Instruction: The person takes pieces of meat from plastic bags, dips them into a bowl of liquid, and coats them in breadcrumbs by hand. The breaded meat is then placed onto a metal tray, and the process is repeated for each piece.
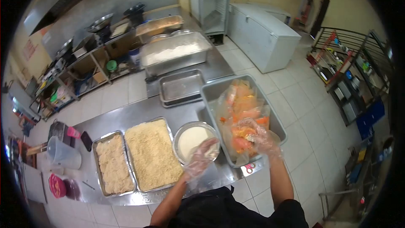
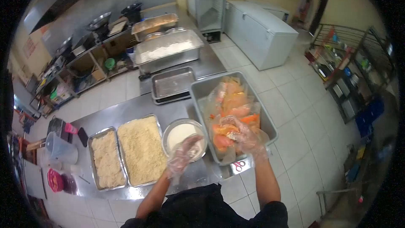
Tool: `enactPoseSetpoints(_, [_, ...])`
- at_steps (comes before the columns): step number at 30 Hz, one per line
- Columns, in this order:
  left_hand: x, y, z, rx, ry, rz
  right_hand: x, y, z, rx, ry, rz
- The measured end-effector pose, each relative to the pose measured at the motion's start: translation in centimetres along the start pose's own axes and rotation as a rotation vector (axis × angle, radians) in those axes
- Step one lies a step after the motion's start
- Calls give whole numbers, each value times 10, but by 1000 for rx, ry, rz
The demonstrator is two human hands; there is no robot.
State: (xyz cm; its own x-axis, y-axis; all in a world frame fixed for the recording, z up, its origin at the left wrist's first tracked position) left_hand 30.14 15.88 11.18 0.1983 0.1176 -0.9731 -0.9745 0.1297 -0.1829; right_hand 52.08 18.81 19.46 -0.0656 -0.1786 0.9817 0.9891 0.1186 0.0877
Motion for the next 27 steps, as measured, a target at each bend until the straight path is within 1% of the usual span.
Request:
enactPoseSetpoints(3, [2,-18,5,-145,285,-131,-14,-56,6,-57,-155,287])
enactPoseSetpoints(4, [-1,-9,5,-199,235,-15,-20,-73,8,-90,-220,350])
enactPoseSetpoints(6, [-3,8,2,-299,145,215,-44,-91,8,-142,-230,299])
enactPoseSetpoints(7, [9,20,-2,-327,153,278,-55,-98,11,-170,-235,273])
enactPoseSetpoints(8, [24,34,-7,-353,164,340,-57,-101,16,-189,-152,98])
enactPoseSetpoints(9, [39,47,-13,-377,179,401,-69,-106,17,-191,-186,85])
enactPoseSetpoints(11, [38,57,-19,-375,149,433,-90,-115,19,-190,-256,52])
enactPoseSetpoints(12, [37,61,-21,-373,133,447,-91,-117,19,-203,-191,-47])
enactPoseSetpoints(15, [45,65,-23,-265,0,512,-88,-120,19,-241,-260,-140])
enactPoseSetpoints(18, [85,78,-30,-283,2,737,-103,-124,23,-158,-227,-369])
enactPoseSetpoints(21, [84,79,-33,-316,-58,757,-128,-131,26,-139,-26,-570])
enactPoseSetpoints(24, [112,94,-29,-388,-90,674,-155,-146,41,-1,-14,-770])
enactPoseSetpoints(27, [123,110,-22,-426,189,696,-180,-159,55,6,18,-861])
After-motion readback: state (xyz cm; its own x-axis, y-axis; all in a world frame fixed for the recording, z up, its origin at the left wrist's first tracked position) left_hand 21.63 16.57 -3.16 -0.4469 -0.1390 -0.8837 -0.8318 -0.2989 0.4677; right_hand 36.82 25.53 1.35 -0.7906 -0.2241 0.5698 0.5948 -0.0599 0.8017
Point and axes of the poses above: each hand's wrist, its own z-axis towards the middle knuckle, its own y-axis out of the back of the hand, x = y × z, the point moved 6 cm from there along z, towards the middle knuckle, and after that the axes turned 15 degrees about -x, right-handed, at the moved point
